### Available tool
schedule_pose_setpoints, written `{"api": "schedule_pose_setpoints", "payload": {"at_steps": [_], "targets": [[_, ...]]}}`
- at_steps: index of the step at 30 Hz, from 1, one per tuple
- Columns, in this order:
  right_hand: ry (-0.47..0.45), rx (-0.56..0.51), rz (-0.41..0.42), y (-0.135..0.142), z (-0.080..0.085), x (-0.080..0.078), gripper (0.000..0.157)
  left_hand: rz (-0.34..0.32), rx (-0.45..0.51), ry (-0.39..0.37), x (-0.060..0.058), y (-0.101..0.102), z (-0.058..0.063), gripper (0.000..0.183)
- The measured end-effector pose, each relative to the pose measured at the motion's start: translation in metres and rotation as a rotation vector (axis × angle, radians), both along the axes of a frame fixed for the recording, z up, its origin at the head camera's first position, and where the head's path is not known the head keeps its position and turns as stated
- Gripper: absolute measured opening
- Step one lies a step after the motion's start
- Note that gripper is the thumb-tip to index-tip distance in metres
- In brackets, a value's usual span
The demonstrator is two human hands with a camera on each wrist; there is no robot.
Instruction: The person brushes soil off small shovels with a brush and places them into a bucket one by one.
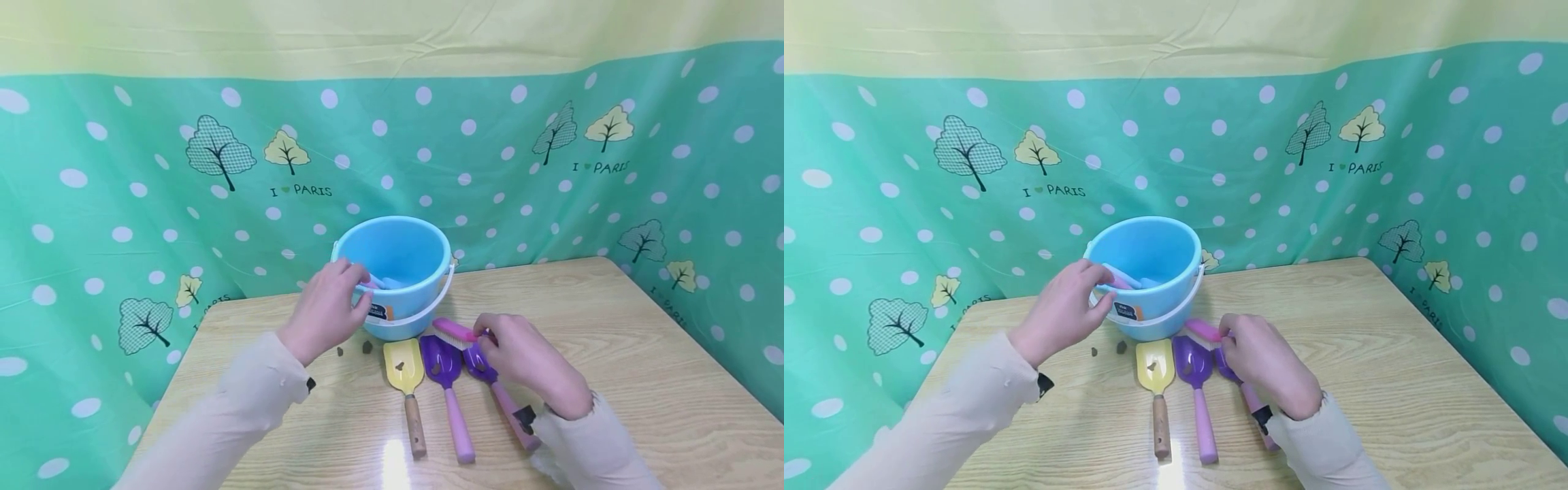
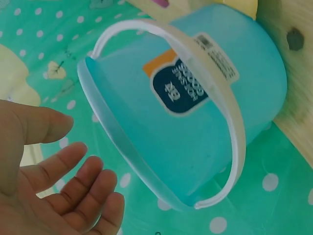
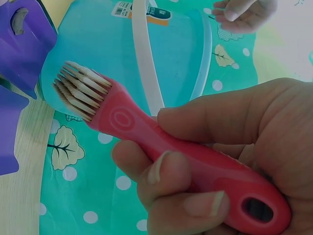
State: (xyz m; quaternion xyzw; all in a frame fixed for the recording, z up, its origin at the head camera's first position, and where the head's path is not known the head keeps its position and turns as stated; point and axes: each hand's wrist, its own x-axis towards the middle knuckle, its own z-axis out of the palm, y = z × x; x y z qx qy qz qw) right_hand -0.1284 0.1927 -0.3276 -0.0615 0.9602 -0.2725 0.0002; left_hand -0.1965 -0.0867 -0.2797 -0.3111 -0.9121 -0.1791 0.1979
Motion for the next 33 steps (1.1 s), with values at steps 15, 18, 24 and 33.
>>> {"api": "schedule_pose_setpoints", "payload": {"at_steps": [15,18,24,33], "targets": [[0.006,-0.007,0.005,0.003,0.003,0.001,0.016,-0.083,-0.026,0.033,0.041,0.012,-0.027,0.016],[0.019,-0.003,0.009,0.003,0.003,0.0,0.016,-0.083,-0.042,0.012,0.046,0.014,-0.035,0.018],[0.024,-0.002,0.01,0.002,0.003,0.0,0.015,-0.075,-0.119,-0.017,0.054,0.017,-0.047,0.019],[0.019,-0.001,0.004,0.002,0.003,0.0,0.016,-0.055,-0.213,-0.073,0.059,0.022,-0.063,0.017]]}}
